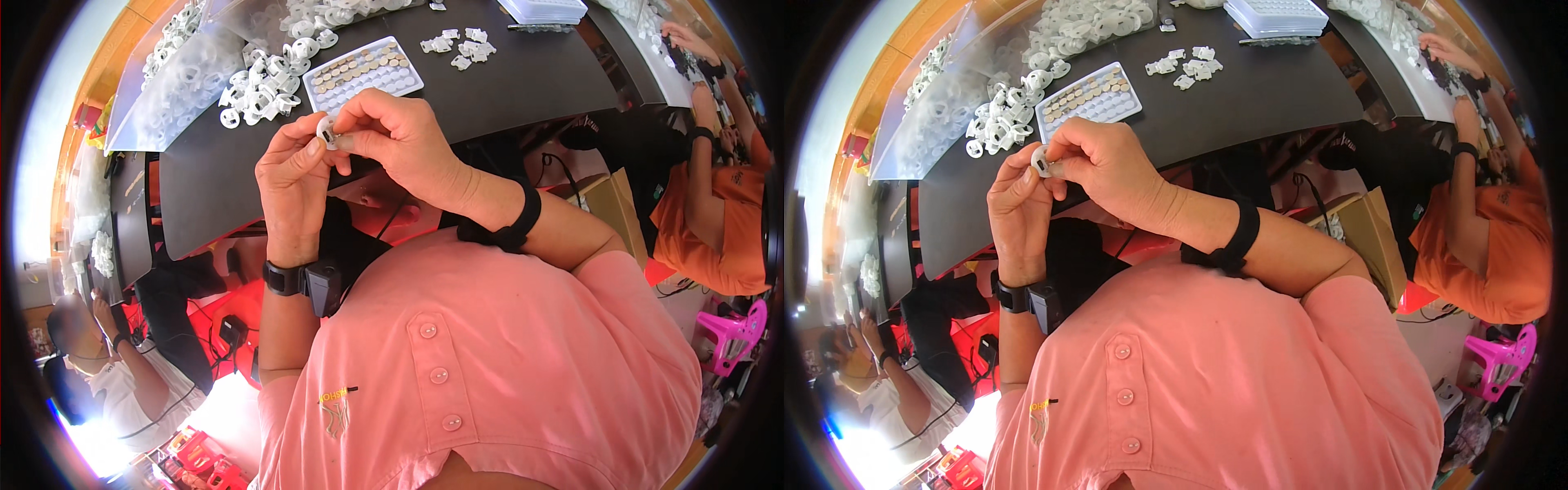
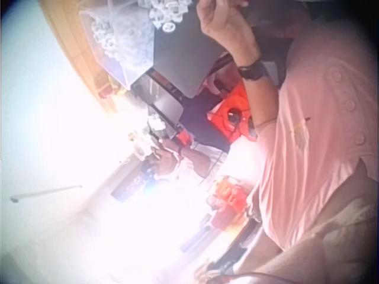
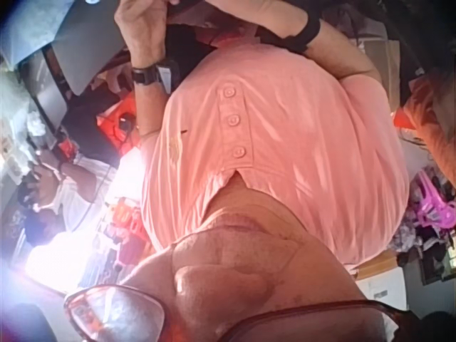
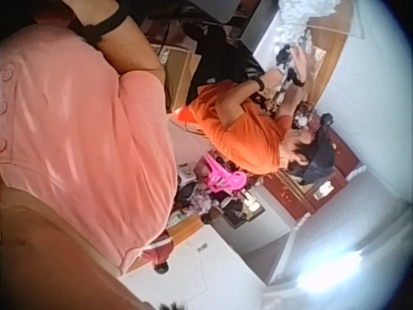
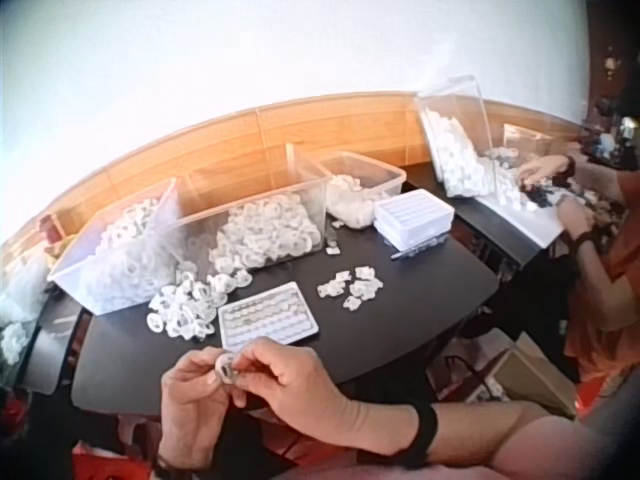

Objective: Assembling small white plastic components by hand and placing them into a tray.

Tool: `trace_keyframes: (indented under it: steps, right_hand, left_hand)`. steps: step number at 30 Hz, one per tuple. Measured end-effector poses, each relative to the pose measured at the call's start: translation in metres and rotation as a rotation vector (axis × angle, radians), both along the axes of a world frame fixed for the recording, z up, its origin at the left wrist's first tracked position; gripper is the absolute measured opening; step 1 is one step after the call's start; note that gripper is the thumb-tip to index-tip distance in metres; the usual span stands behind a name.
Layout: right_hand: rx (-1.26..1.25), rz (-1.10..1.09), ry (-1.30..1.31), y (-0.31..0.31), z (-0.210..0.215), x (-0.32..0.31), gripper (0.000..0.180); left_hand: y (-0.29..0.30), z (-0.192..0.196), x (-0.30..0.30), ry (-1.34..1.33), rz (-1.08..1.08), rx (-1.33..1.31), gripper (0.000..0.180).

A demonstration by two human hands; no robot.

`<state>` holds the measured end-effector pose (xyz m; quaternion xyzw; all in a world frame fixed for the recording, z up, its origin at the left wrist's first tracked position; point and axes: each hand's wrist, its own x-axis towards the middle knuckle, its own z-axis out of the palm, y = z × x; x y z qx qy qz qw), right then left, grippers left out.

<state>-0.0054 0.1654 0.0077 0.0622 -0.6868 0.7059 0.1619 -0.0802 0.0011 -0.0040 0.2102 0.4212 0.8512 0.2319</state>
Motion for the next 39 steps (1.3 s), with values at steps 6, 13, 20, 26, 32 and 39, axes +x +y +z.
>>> trace_keyframes:
  steps: [6,13,20,26,32,39]
  right_hand:
    - [0.361,-0.222,0.297,0.0,-0.011,-0.003,0.008]
    - [0.255,-0.084,0.164,0.007,-0.006,-0.001,0.01]
    - [0.612,-0.274,0.462,0.005,-0.007,-0.003,0.018]
    - [0.715,-0.433,0.751,0.001,-0.02,-0.016,0.023]
    - [0.444,-0.297,0.507,-0.001,-0.022,-0.008,0.018]
    - [0.088,-0.15,0.173,-0.002,-0.015,-0.004,0.008]
  left_hand:
    - [0.0,0.003,0.0,0.006,-0.031,-0.029,0.025]
    - [0.0,0.003,0.001,0.015,-0.022,-0.047,0.024]
    - [0.0,0.01,-0.001,-0.009,-0.059,-0.128,0.024]
    - [0.0,0.009,0.0,0.006,-0.088,-0.11,0.025]
    - [-0.001,0.008,0.001,0.004,-0.029,-0.115,0.025]
    - [-0.001,0.007,0.001,-0.01,-0.031,-0.092,0.024]
